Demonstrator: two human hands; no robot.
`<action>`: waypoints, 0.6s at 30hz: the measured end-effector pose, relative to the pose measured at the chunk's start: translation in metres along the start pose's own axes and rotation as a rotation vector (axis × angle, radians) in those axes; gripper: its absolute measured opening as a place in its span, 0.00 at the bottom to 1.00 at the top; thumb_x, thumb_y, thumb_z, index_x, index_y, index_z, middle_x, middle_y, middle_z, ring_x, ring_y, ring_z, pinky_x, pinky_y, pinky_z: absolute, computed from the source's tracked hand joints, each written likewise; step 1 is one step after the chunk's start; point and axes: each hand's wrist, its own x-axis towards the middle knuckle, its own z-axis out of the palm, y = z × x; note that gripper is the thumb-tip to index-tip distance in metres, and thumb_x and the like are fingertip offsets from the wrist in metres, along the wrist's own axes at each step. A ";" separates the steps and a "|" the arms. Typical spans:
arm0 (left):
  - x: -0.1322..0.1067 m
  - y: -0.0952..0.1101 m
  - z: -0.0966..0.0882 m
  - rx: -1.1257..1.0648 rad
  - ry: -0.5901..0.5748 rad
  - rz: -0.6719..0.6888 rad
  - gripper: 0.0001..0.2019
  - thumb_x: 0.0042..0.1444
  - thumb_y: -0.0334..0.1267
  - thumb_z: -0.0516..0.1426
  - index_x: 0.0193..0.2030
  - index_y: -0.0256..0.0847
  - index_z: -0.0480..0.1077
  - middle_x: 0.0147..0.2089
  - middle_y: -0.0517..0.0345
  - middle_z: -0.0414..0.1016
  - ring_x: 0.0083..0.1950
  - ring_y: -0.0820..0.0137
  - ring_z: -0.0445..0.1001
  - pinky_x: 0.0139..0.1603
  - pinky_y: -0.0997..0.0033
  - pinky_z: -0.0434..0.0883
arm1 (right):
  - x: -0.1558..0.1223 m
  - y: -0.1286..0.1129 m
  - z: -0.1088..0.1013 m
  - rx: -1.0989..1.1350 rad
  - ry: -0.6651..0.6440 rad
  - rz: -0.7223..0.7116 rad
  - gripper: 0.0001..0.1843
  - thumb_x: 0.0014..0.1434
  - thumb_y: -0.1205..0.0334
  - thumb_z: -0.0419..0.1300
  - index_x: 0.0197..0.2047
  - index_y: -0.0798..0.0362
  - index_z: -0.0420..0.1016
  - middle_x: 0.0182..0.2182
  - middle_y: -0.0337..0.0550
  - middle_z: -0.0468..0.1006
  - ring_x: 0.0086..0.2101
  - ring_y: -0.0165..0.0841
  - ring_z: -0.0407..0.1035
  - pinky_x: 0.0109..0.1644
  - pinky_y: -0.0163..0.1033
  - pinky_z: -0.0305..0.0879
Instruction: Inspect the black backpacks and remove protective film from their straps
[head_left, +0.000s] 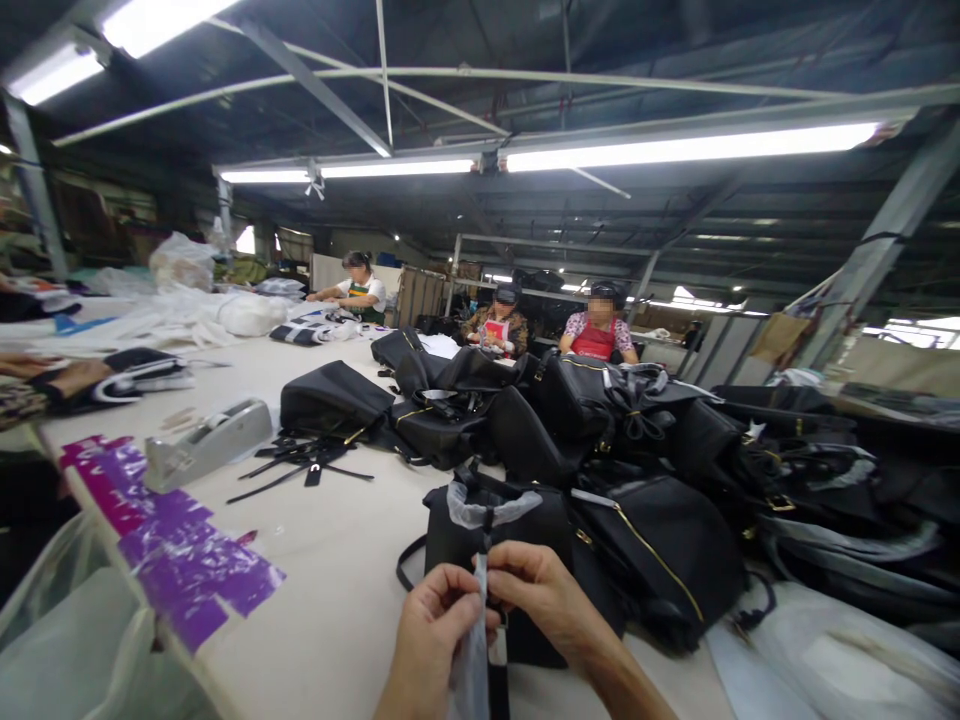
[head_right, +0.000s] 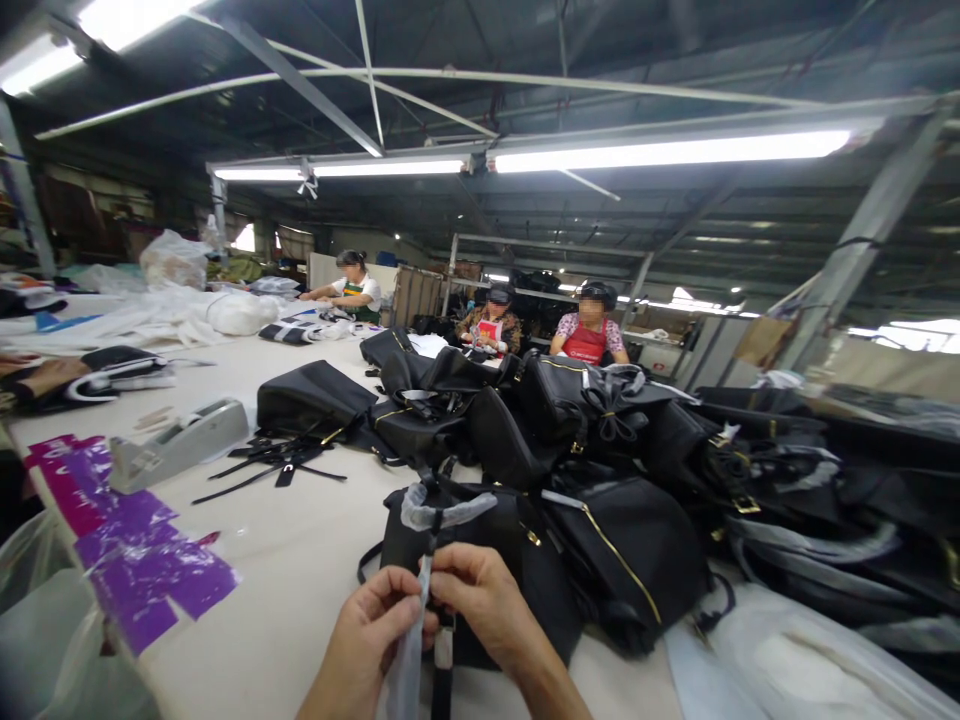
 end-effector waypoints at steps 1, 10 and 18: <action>-0.001 0.000 0.000 -0.036 -0.011 -0.029 0.17 0.36 0.39 0.70 0.30 0.39 0.68 0.23 0.58 0.77 0.24 0.71 0.73 0.29 0.73 0.70 | 0.000 0.002 0.001 0.027 0.015 -0.001 0.11 0.50 0.56 0.65 0.30 0.56 0.76 0.22 0.35 0.69 0.25 0.28 0.60 0.29 0.33 0.57; 0.005 -0.006 -0.010 0.039 0.007 0.120 0.19 0.44 0.39 0.69 0.33 0.42 0.61 0.24 0.68 0.72 0.24 0.75 0.73 0.23 0.80 0.64 | 0.000 0.005 0.016 -0.109 0.146 0.020 0.08 0.47 0.58 0.60 0.24 0.54 0.70 0.20 0.35 0.68 0.21 0.29 0.62 0.25 0.33 0.56; 0.003 -0.005 -0.005 0.159 0.052 0.283 0.21 0.41 0.44 0.71 0.30 0.41 0.63 0.23 0.67 0.70 0.26 0.73 0.72 0.30 0.76 0.69 | -0.007 0.000 0.024 -0.078 0.092 0.018 0.17 0.55 0.50 0.57 0.23 0.54 0.68 0.23 0.36 0.64 0.27 0.31 0.59 0.31 0.35 0.56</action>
